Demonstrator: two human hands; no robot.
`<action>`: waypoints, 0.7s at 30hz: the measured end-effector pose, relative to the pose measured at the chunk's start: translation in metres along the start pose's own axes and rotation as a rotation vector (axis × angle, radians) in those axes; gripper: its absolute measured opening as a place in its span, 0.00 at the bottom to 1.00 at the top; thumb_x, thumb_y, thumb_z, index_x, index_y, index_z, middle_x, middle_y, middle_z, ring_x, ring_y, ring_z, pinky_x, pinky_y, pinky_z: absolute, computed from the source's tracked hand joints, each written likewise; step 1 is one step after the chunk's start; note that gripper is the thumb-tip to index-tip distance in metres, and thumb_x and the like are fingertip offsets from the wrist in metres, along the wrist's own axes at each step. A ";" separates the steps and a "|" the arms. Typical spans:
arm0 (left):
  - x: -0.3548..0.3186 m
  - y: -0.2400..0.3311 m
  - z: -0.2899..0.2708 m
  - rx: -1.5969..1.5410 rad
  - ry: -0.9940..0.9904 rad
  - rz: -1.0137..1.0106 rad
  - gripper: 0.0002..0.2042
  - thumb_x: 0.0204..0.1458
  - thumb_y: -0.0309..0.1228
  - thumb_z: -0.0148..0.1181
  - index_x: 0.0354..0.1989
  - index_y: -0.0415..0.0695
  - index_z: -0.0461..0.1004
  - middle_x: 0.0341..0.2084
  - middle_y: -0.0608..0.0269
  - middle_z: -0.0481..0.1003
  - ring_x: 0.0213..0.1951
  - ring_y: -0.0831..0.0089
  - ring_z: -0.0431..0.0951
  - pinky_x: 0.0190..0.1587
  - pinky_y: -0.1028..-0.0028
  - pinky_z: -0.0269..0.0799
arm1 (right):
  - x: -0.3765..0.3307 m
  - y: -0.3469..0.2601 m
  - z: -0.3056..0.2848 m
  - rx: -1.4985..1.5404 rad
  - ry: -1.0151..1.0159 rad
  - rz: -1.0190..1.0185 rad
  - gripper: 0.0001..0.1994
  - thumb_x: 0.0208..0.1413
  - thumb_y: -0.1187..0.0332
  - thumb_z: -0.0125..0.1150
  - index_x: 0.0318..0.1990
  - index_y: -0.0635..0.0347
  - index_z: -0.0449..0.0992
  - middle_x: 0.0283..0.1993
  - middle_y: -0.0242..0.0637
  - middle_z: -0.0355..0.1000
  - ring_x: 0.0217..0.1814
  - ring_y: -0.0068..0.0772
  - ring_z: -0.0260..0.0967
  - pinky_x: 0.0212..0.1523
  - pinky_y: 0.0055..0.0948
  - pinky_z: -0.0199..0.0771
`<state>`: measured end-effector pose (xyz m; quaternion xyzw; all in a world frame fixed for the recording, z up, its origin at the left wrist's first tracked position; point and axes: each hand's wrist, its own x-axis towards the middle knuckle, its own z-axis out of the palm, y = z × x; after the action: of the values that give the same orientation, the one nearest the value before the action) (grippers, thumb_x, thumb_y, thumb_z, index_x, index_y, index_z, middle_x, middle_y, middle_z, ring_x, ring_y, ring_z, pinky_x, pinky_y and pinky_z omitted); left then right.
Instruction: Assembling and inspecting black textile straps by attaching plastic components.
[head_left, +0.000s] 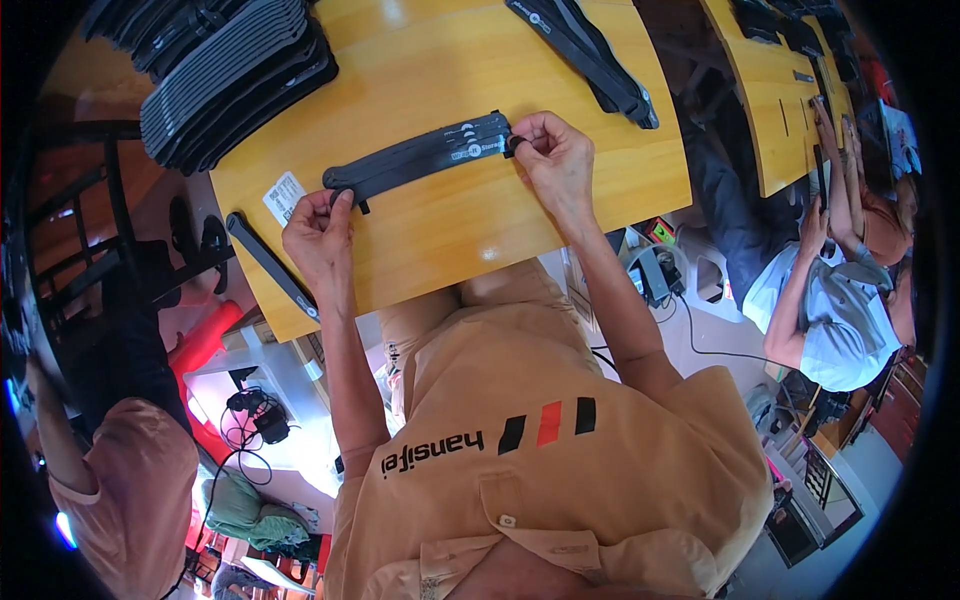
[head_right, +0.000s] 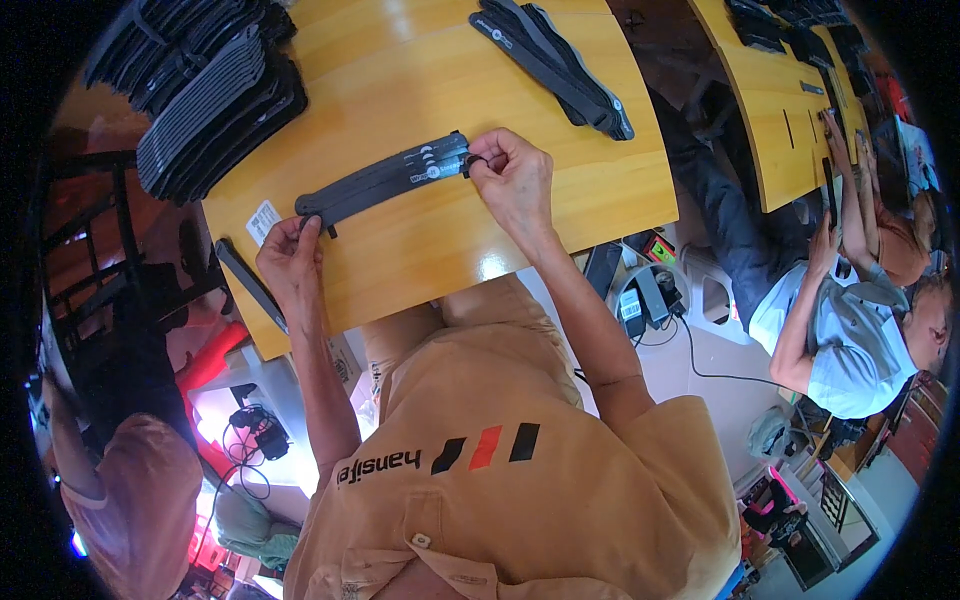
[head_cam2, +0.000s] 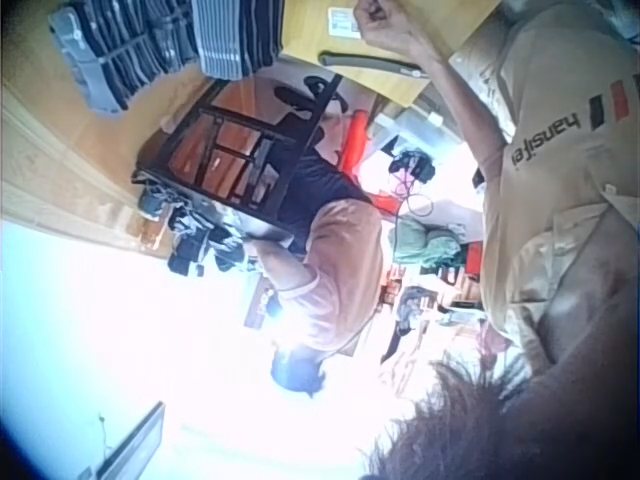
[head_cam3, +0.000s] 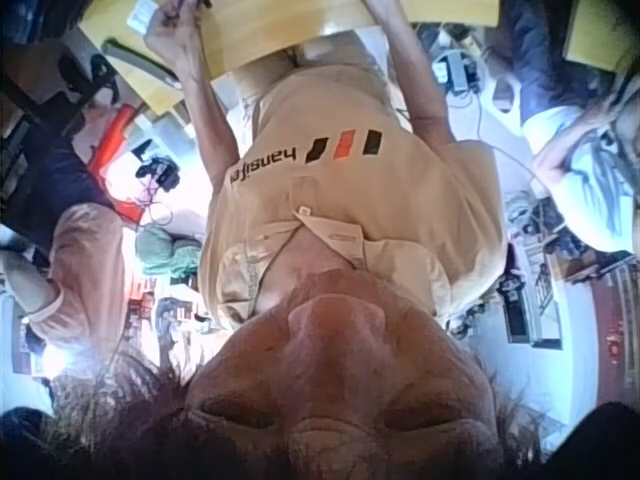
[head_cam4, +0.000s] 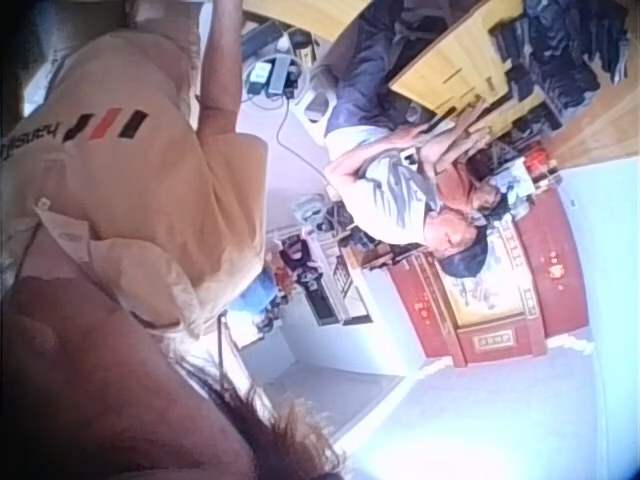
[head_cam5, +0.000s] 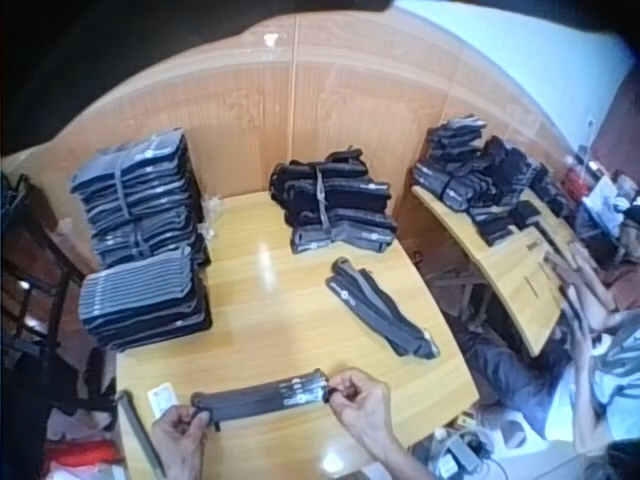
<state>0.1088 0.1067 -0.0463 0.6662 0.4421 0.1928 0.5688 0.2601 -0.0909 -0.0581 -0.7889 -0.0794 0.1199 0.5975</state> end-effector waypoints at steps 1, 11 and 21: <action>0.000 0.000 0.000 0.000 0.000 0.000 0.06 0.45 0.24 0.62 0.26 0.36 0.72 0.15 0.71 0.68 0.14 0.87 0.62 0.16 0.86 0.56 | 0.000 -0.001 0.000 0.000 0.002 0.000 0.06 0.38 0.82 0.54 0.27 0.66 0.74 0.18 0.31 0.69 0.19 0.16 0.63 0.23 0.17 0.65; -0.001 0.002 -0.001 0.027 0.001 0.016 0.05 0.45 0.24 0.61 0.26 0.36 0.72 0.15 0.71 0.68 0.15 0.87 0.62 0.16 0.85 0.56 | -0.001 -0.002 0.002 -0.020 0.009 -0.011 0.06 0.38 0.82 0.56 0.27 0.66 0.74 0.19 0.32 0.69 0.19 0.16 0.63 0.23 0.17 0.65; 0.001 -0.002 0.000 0.077 0.027 0.048 0.06 0.45 0.25 0.62 0.25 0.35 0.73 0.15 0.70 0.69 0.15 0.87 0.63 0.17 0.85 0.57 | -0.001 0.001 0.003 -0.021 0.017 -0.023 0.06 0.37 0.82 0.56 0.26 0.65 0.74 0.18 0.30 0.69 0.20 0.15 0.63 0.23 0.16 0.65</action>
<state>0.1083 0.1075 -0.0485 0.6955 0.4406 0.1980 0.5319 0.2585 -0.0892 -0.0600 -0.7952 -0.0849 0.1054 0.5910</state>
